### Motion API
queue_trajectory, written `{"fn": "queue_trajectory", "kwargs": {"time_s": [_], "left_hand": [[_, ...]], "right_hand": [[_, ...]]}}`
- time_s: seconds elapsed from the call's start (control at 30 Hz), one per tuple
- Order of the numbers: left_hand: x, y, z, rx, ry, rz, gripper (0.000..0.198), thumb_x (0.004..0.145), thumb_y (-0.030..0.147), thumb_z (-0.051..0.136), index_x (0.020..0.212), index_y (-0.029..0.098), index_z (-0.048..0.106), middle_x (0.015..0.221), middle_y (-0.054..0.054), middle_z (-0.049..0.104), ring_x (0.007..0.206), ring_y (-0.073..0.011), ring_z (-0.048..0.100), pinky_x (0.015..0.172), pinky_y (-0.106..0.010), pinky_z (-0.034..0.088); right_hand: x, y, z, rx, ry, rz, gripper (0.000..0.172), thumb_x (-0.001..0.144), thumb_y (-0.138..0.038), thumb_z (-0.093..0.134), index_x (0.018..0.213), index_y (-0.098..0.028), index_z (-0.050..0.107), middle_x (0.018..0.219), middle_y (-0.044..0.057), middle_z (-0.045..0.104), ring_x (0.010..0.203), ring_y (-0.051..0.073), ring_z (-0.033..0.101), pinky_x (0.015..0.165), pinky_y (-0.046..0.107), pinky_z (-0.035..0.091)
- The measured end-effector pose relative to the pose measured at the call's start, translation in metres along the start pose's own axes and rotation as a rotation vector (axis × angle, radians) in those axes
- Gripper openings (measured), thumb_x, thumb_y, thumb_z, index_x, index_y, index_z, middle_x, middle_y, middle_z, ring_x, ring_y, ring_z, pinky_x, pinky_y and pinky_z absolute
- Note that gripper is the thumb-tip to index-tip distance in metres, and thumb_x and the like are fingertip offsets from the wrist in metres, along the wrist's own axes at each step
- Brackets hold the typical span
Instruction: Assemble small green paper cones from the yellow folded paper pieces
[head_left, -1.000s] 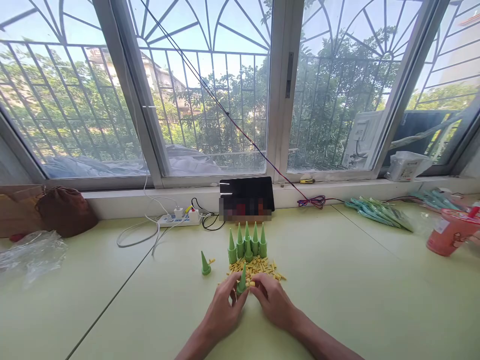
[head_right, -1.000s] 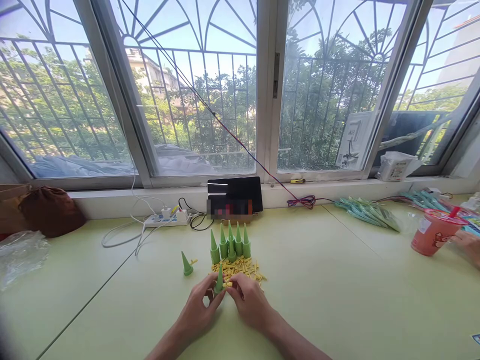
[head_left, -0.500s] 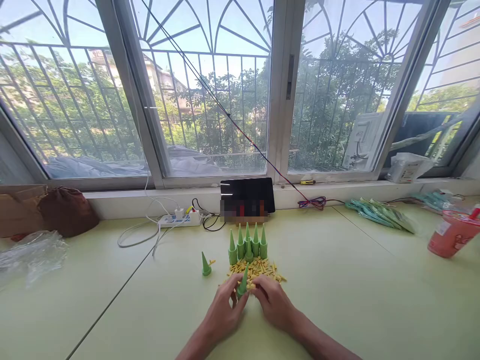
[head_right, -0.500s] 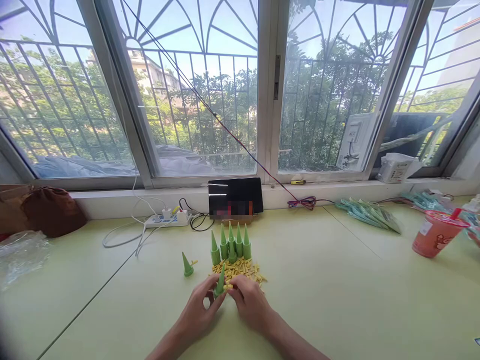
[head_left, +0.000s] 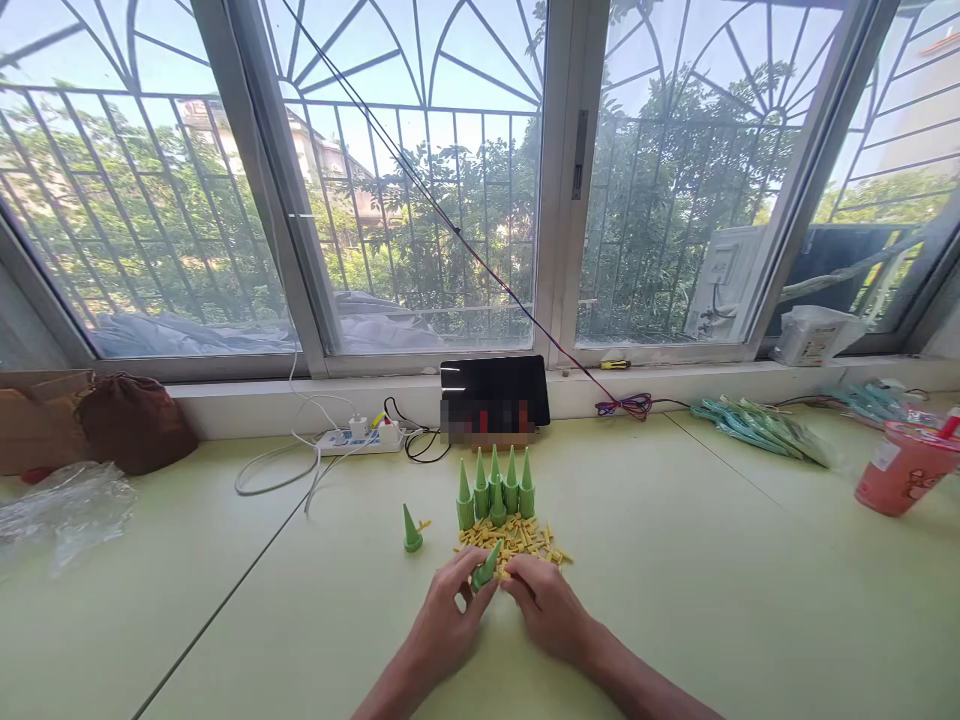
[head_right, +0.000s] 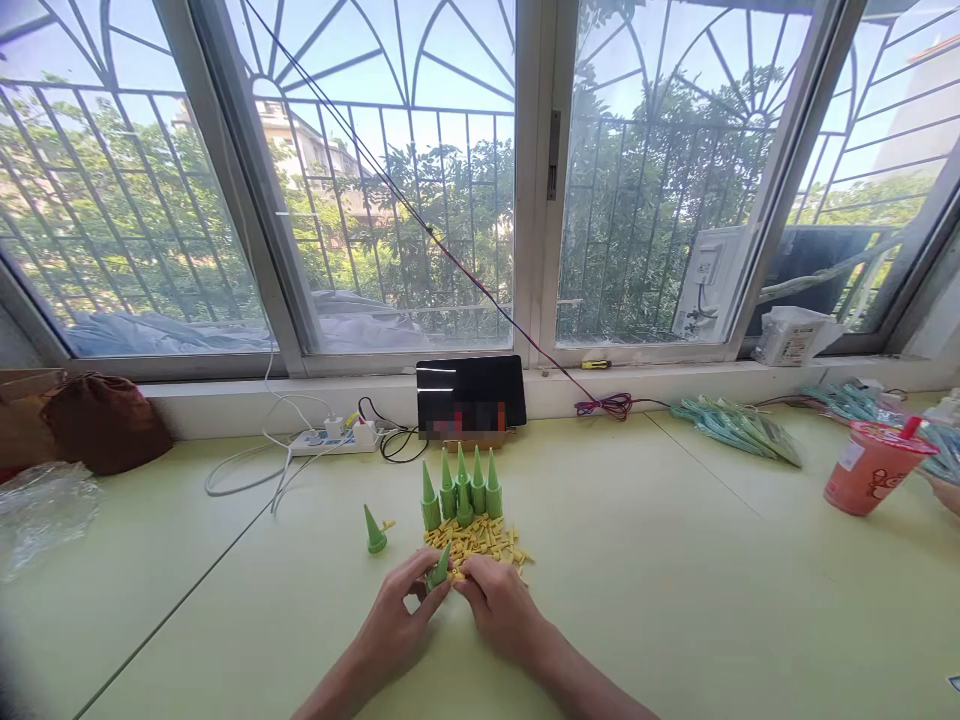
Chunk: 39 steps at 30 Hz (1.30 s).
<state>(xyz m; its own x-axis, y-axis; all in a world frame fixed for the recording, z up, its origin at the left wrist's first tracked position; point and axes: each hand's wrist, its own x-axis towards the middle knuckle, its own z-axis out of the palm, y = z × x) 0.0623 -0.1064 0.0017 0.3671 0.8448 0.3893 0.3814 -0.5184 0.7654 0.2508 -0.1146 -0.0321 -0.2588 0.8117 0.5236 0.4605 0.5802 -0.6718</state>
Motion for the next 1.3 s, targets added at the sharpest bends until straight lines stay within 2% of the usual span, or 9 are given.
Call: {"fn": "queue_trajectory", "kwargs": {"time_s": [0.17,0.47,0.8,1.13,1.3], "left_hand": [[0.0005,-0.0013,-0.0005,-0.025,0.003,-0.021,0.019,0.094,0.038,0.062,0.094,0.021,0.070,0.087,-0.004,0.068,0.076,-0.0175,0.062,0.065,-0.025,0.053],[0.0009,0.0036,-0.0029,-0.049,-0.024,-0.040,0.017,0.095,0.035,0.060,0.093,0.021,0.069,0.092,-0.005,0.070,0.085,-0.0200,0.064,0.072,-0.027,0.054],[0.0014,0.0031,-0.0033,-0.089,-0.039,-0.075,0.024,0.095,0.042,0.061,0.092,0.019,0.069,0.088,-0.004,0.070,0.085,-0.0204,0.065,0.076,-0.028,0.055],[0.0027,0.0023,-0.0029,-0.176,-0.035,-0.116,0.031,0.090,0.048,0.066,0.089,0.018,0.072,0.086,-0.006,0.072,0.074,-0.0185,0.064,0.062,-0.024,0.055],[0.0023,0.0020,-0.0023,-0.211,-0.049,-0.134,0.030,0.090,0.047,0.067,0.092,0.018,0.074,0.088,-0.007,0.073,0.076,-0.0183,0.065,0.061,-0.023,0.055]], "right_hand": [[0.0002,0.0005,0.0002,-0.019,-0.004,-0.008,0.036,0.107,-0.036,0.040,0.075,-0.022,0.050,0.073,0.001,0.061,0.066,0.017,0.053,0.063,0.027,0.037],[-0.0011,-0.0012,-0.0008,-0.002,-0.019,0.009,0.040,0.107,-0.038,0.039,0.070,-0.023,0.042,0.068,-0.001,0.054,0.063,0.015,0.047,0.060,0.026,0.034],[0.0014,-0.0048,-0.0016,-0.007,0.003,0.004,0.046,0.108,-0.045,0.037,0.073,-0.021,0.054,0.071,0.002,0.062,0.064,0.016,0.053,0.061,0.027,0.038],[0.0011,-0.0044,-0.0015,-0.015,-0.018,0.005,0.043,0.109,-0.043,0.038,0.077,-0.021,0.058,0.076,0.003,0.065,0.070,0.018,0.058,0.066,0.027,0.042],[0.0010,-0.0048,-0.0024,-0.006,-0.022,0.001,0.041,0.108,-0.041,0.039,0.079,-0.021,0.060,0.078,0.004,0.066,0.072,0.018,0.059,0.067,0.027,0.043]]}}
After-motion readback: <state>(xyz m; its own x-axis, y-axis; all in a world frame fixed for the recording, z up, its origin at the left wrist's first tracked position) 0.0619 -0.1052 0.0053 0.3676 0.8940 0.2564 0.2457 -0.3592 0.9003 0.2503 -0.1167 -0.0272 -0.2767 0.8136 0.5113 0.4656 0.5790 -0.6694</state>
